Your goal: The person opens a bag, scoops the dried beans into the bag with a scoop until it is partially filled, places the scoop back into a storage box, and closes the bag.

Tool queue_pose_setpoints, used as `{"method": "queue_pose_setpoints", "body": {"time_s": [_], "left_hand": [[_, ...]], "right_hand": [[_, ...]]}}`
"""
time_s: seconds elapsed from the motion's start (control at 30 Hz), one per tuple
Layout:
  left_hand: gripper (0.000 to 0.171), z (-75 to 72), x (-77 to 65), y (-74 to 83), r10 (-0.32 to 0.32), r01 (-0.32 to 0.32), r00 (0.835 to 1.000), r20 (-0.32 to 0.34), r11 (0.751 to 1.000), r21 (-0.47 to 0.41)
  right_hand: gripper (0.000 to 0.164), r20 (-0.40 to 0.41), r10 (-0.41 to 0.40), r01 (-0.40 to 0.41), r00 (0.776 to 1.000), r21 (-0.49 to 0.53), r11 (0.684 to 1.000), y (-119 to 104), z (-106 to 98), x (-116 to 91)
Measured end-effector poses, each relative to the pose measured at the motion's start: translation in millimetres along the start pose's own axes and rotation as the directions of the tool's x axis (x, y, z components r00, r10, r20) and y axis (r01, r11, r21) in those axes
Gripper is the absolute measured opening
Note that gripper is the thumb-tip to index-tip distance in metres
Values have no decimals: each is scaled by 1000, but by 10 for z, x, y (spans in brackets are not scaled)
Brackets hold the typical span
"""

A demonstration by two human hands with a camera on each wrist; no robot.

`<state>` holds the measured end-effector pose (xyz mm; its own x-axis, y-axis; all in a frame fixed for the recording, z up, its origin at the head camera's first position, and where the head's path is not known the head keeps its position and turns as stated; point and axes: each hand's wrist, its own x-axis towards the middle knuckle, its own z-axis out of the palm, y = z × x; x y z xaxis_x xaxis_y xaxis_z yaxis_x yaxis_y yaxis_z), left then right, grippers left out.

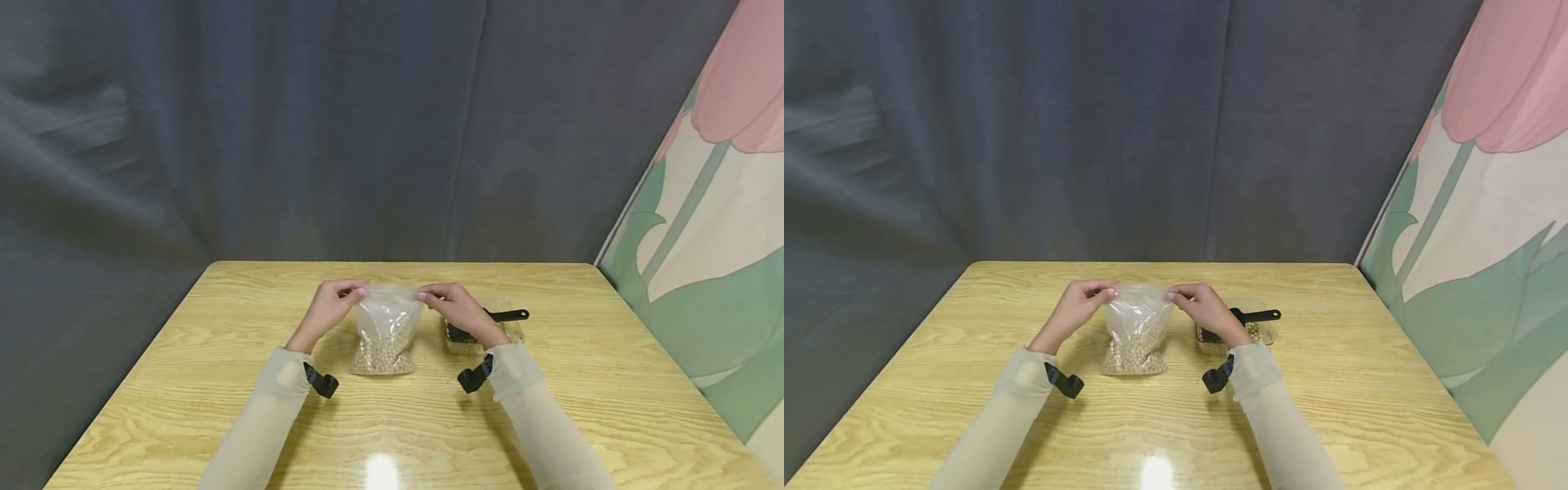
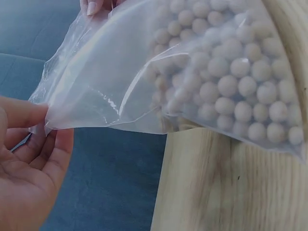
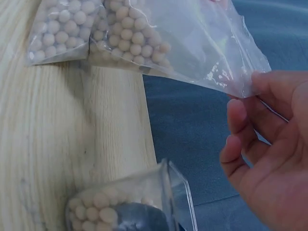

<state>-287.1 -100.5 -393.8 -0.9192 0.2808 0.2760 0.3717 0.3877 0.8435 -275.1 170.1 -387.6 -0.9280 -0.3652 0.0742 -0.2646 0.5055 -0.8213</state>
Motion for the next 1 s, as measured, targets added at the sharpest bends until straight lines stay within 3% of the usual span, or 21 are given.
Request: {"method": "queue_pose_setpoints", "body": {"time_s": [0.23, 0.43, 0.8, 1.0], "left_hand": [[29, 22, 45, -89, -12, 11, 1000, -23, 1000, -14], [32, 49, 46, -155, -64, 63, 997, -31, 997, -41], [52, 34, 40, -221, -102, 101, 995, -12, 992, -80], [52, 16, 1, -235, -142, 141, 990, 25, 989, 45]], "right_hand": [[37, 2, 18, -18, 1000, 31, 999, -11, 41, 26], [38, 8, 23, -23, 1000, 48, 999, 22, 42, 32], [47, 0, -2, 2, 1000, 75, 997, 115, -22, 11], [50, -49, 15, -12, 999, 54, 998, 137, -95, -31]]}}
